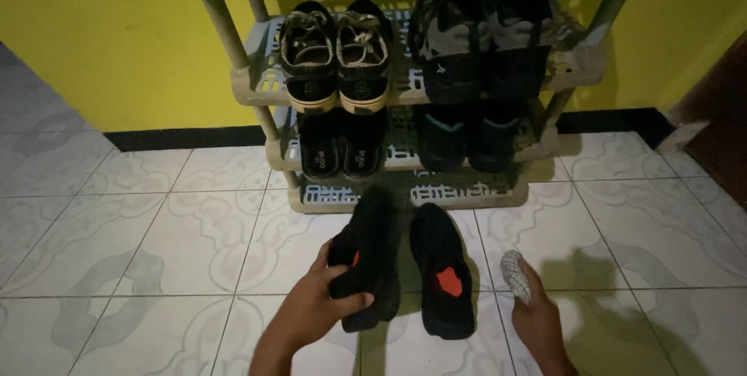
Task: Cleaning shoes with a cloth and placing them back on a shoe rack.
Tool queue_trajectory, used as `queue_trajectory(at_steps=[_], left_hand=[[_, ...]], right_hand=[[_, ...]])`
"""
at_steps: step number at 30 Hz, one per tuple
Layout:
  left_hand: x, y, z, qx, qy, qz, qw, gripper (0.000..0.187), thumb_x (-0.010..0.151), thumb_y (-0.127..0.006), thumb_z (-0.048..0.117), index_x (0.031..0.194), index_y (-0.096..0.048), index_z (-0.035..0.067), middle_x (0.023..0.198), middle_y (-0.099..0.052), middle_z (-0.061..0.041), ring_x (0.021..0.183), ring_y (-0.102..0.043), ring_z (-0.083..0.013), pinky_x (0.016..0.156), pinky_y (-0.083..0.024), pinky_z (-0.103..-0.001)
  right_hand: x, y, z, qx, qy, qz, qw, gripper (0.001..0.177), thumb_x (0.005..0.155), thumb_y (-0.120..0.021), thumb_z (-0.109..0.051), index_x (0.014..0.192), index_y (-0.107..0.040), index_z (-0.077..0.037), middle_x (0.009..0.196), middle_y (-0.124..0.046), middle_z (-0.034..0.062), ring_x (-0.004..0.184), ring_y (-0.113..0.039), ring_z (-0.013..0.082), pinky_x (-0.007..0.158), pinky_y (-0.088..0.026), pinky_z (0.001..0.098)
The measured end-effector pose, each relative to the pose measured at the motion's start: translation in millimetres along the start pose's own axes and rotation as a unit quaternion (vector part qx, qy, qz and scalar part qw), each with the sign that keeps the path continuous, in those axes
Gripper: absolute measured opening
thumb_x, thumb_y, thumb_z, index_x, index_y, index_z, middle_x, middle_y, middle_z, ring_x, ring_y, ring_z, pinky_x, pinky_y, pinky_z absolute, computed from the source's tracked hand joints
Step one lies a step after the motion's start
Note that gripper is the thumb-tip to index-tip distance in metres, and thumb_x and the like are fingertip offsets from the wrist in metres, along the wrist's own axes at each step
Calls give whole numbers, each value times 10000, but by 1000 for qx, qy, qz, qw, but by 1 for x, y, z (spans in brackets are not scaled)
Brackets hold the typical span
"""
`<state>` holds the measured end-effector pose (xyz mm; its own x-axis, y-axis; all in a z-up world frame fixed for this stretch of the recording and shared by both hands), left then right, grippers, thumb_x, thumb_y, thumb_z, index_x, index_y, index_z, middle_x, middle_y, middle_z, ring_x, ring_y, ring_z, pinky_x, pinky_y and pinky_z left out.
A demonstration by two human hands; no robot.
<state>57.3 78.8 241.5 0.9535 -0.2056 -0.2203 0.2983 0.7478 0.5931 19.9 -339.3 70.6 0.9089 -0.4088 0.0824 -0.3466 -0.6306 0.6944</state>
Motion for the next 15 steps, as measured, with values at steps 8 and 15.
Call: queue_trajectory(at_steps=[8, 15], left_hand=[[23, -53, -22, -241, -77, -157, 955, 370, 855, -853, 180, 1090, -719, -73, 1747, -171, -63, 1564, -278, -164, 1117, -447, -375], [33, -102, 0, -409, -90, -200, 886, 684, 814, -738, 95, 1461, -518, 100, 1666, -394, -33, 1424, -459, -166, 1121, -391, -323]], right_hand=[[-1, 7, -40, 133, -108, -37, 985, 574, 997, -543, -51, 1535, -441, -221, 1471, -592, 142, 1314, -593, 283, 1093, -449, 373], [-7, -14, -31, 384, -208, -32, 899, 492, 1035, -462, -103, 1525, -493, -136, 1405, -635, 106, 1225, -621, 254, 987, -498, 380]])
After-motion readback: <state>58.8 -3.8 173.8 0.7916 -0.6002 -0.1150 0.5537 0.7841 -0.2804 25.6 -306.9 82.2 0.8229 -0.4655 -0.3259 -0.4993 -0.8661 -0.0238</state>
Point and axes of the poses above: each hand's wrist, its own x-axis towards the middle knuckle, its own y-axis out of the back of the hand, z = x × y, the point moved 9 cm from there along x, towards the middle knuckle
